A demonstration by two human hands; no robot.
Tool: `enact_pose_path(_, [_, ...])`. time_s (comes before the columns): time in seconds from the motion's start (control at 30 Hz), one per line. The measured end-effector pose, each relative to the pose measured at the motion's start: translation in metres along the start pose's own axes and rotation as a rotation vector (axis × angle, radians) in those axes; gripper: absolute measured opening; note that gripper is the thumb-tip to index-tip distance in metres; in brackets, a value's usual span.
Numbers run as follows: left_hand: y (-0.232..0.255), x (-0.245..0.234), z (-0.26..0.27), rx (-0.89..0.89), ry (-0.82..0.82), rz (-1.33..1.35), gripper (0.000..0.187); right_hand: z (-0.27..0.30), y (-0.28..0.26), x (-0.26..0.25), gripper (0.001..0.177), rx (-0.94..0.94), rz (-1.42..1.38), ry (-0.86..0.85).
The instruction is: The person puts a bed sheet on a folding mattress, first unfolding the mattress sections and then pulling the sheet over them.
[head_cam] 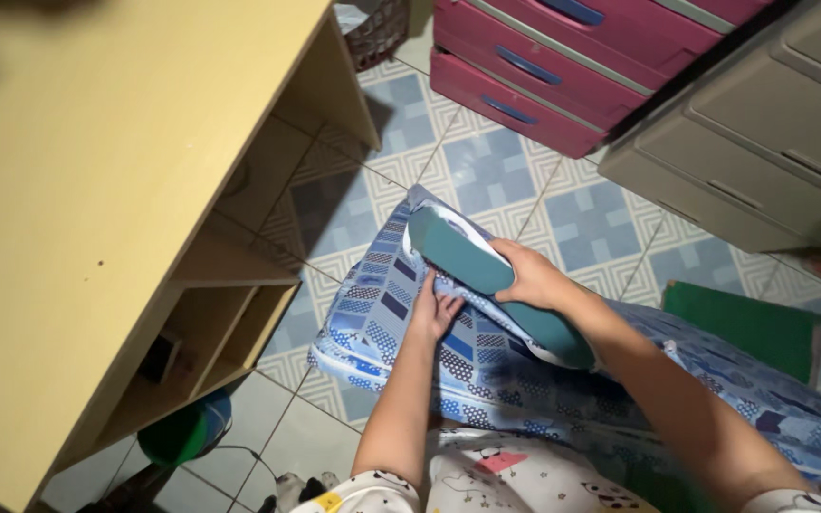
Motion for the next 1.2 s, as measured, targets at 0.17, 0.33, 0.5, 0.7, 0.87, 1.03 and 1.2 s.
enact_pose_path(0.17, [0.032,0.006,0.007,0.261,-0.006,-0.038,0.030,0.020,0.009,-0.002,0.079,0.057,0.075,0.078])
enact_pose_path(0.33, [0.053,0.050,0.095,0.510,0.004,-0.287,0.036,0.022,0.032,0.025,0.076,0.110,0.161,0.124])
enact_pose_path(0.5, [0.014,0.037,0.181,0.435,0.120,-0.597,0.020,0.058,0.059,-0.022,0.069,0.180,0.060,0.211])
enact_pose_path(0.7, [-0.001,0.065,0.202,0.227,-0.192,-0.200,0.024,0.111,-0.011,0.032,0.042,0.004,-0.159,-0.012])
enact_pose_path(0.87, [0.010,0.078,0.224,0.103,-0.296,0.051,0.043,0.095,-0.008,0.064,0.040,0.086,0.158,0.042])
enact_pose_path(1.03, [0.017,0.077,0.216,0.335,-0.132,-0.178,0.045,0.078,0.029,0.095,0.054,0.046,-0.288,-0.194])
enact_pose_path(1.2, [0.004,0.076,0.222,0.281,-0.142,-0.217,0.041,0.007,0.077,0.097,0.044,0.144,-0.485,-0.067])
Point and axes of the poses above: each hand's wrist, its own z-axis away from the middle knuckle, its own x-axis out of the palm, y = z × x, the point moved 8 cm from there along -z, towards the middle knuckle, and after that the axes turned 5 degrees about -y, right-handed, at the moved point
